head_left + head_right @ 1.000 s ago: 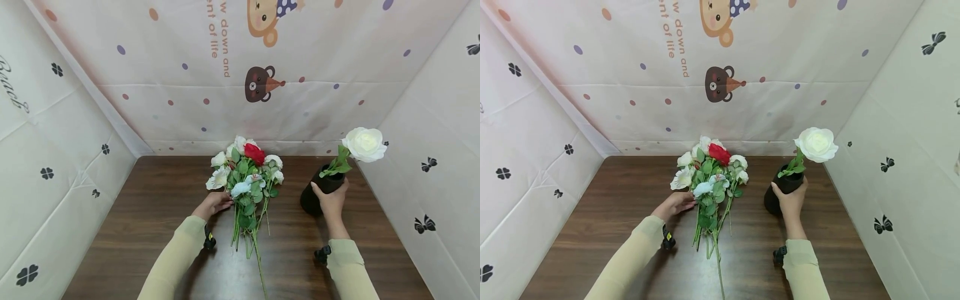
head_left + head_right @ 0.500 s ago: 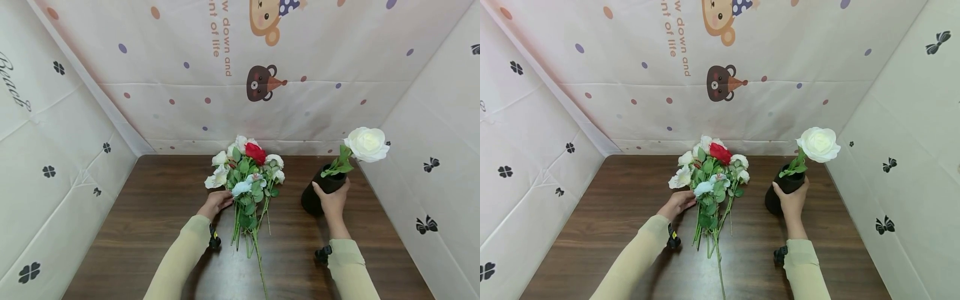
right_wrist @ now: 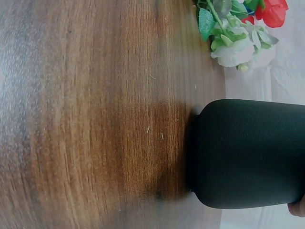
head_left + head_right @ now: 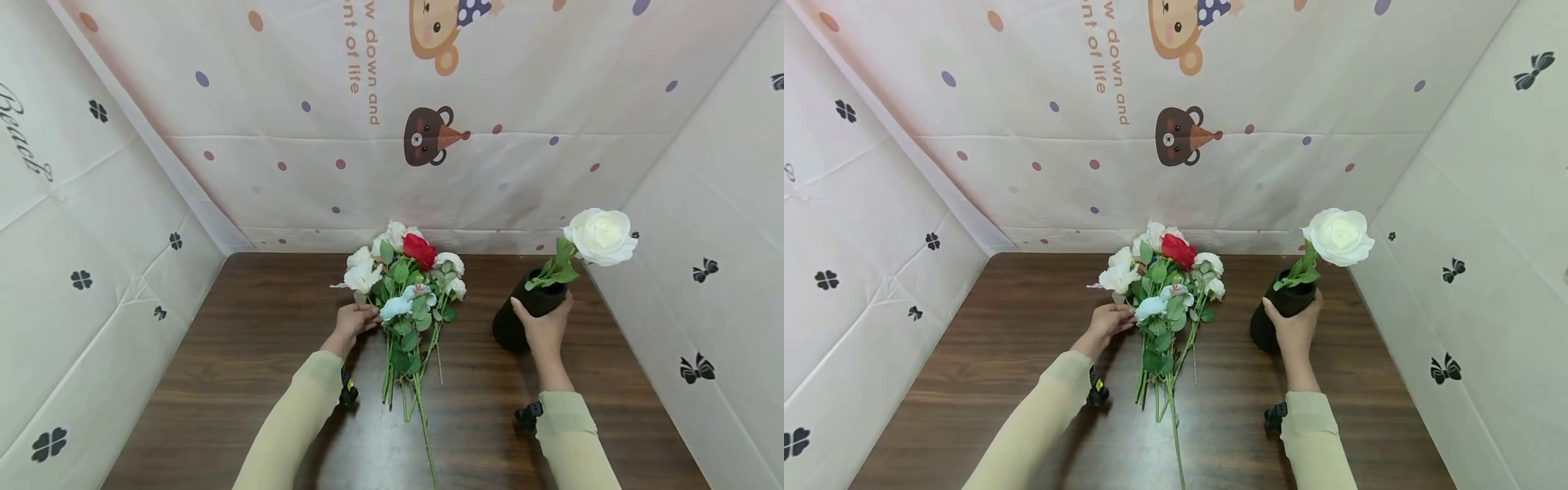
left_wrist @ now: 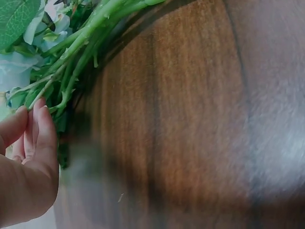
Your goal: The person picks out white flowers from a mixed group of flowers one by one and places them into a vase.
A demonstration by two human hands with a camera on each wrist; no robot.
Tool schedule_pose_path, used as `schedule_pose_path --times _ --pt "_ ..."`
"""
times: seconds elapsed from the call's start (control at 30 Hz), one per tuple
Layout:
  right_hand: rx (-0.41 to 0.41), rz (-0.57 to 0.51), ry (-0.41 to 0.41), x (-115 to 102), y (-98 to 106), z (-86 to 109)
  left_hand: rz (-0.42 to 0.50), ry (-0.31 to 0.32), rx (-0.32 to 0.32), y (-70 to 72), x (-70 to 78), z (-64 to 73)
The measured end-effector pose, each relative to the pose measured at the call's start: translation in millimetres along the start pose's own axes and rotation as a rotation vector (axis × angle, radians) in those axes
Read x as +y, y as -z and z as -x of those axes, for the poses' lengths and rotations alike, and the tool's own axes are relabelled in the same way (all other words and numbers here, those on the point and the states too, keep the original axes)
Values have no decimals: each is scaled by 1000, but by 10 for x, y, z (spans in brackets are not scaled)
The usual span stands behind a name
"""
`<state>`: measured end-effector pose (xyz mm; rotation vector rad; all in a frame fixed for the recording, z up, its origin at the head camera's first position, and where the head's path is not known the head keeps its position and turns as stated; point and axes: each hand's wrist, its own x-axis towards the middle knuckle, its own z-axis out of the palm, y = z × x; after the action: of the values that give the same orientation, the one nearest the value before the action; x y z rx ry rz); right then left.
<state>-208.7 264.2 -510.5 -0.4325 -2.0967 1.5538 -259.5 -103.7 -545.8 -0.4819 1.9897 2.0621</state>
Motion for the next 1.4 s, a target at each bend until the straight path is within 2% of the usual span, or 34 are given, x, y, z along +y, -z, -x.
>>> schedule_pose_path --times 0.03,0.17,0.3,0.5,0.73,0.93,1.0,1.17,1.23,1.3,1.4 --pt "0 1 1 2 2 1 -2 -29 -16 16 4 1" --pt "-1 -4 6 17 6 2 -18 -89 -15 33 38 3" --pt "0 -2 10 17 12 5 -48 -128 28 12 120 28" --pt "-7 -2 3 13 22 21 -95 -239 62 7 309 124" --pt "-18 -15 11 -6 30 16 -167 -384 100 22 662 343" --pt "-26 -6 4 -34 38 -9 -237 -569 71 -5 851 536" --pt "-27 -7 2 -44 39 -18 -283 -636 76 -34 904 586" --pt "-31 -5 11 -41 40 -31 -410 -720 108 -119 1063 723" --pt "-34 -9 14 -29 45 -30 -421 -737 119 -163 1119 794" --pt "-34 -13 13 -16 52 -26 -439 -796 127 -213 1167 857" --pt "-27 -16 13 4 65 -20 -354 -818 102 -317 1239 959"
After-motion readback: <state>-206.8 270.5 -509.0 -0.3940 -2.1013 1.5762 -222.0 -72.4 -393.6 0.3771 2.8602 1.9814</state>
